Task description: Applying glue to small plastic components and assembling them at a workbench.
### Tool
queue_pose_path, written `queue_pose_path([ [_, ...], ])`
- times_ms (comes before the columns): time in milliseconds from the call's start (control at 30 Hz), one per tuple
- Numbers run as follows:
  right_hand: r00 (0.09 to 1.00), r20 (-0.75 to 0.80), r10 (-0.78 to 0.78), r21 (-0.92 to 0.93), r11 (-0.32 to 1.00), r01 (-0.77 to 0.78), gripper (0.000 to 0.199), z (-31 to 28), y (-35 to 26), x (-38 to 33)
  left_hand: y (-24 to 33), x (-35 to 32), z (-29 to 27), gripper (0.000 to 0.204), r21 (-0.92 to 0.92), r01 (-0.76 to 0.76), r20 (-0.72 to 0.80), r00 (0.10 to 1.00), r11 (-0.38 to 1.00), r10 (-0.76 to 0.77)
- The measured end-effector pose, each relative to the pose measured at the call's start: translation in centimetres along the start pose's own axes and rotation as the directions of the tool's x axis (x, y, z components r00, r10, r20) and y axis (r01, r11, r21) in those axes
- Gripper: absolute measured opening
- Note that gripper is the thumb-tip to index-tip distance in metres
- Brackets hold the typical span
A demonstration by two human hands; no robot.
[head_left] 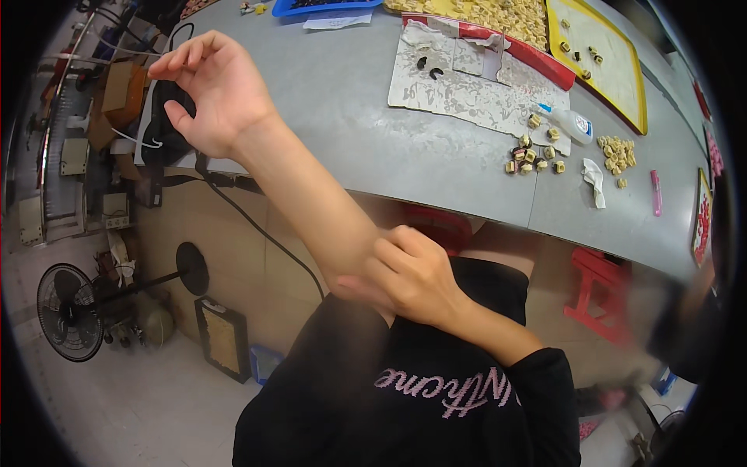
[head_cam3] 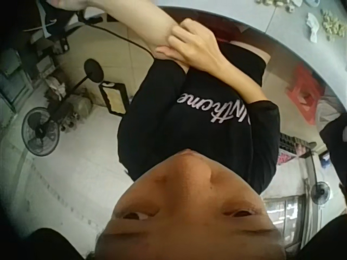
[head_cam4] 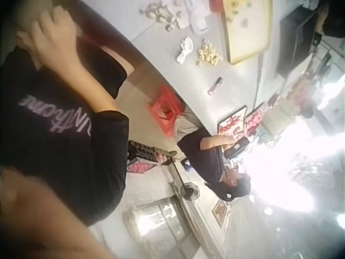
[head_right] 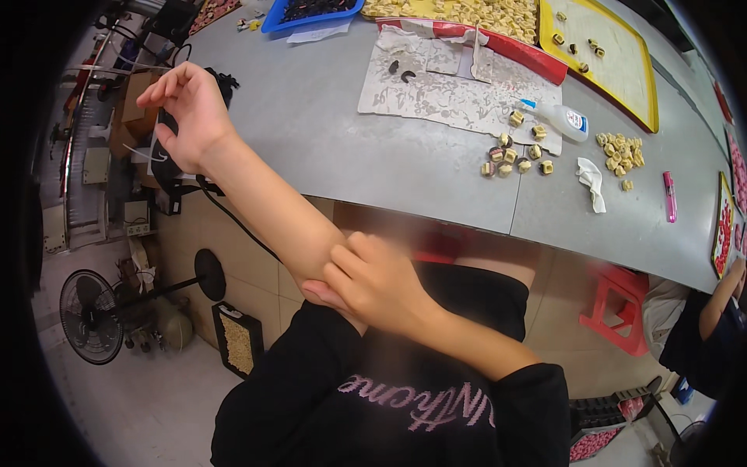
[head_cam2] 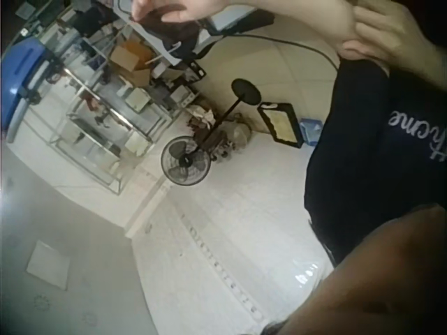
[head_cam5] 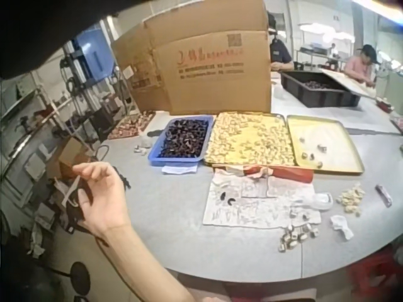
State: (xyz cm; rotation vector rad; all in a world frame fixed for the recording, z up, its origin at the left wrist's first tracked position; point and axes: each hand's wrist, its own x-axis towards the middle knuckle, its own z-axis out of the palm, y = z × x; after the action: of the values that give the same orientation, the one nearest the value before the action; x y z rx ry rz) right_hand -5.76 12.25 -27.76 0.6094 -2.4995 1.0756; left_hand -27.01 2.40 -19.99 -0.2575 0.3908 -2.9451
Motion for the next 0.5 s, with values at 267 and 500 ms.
queue_pose_path([
  [267, 0.992, -0.104, 0.069, 0.096, 0.994, -0.059, 0.031, 1.0, 0.2, 0.0, 0.7, 0.3, -0.4, 0.047, -0.156, 0.105, -0.081, 0.990, 0.982, -0.119],
  [500, 0.999, -0.039, 0.016, 0.062, 0.998, -0.014, 0.029, -0.7, 1.3, -1.5, -0.2, 0.2, -0.2, 0.048, -0.348, 0.218, -0.142, 0.949, 0.912, -0.281],
])
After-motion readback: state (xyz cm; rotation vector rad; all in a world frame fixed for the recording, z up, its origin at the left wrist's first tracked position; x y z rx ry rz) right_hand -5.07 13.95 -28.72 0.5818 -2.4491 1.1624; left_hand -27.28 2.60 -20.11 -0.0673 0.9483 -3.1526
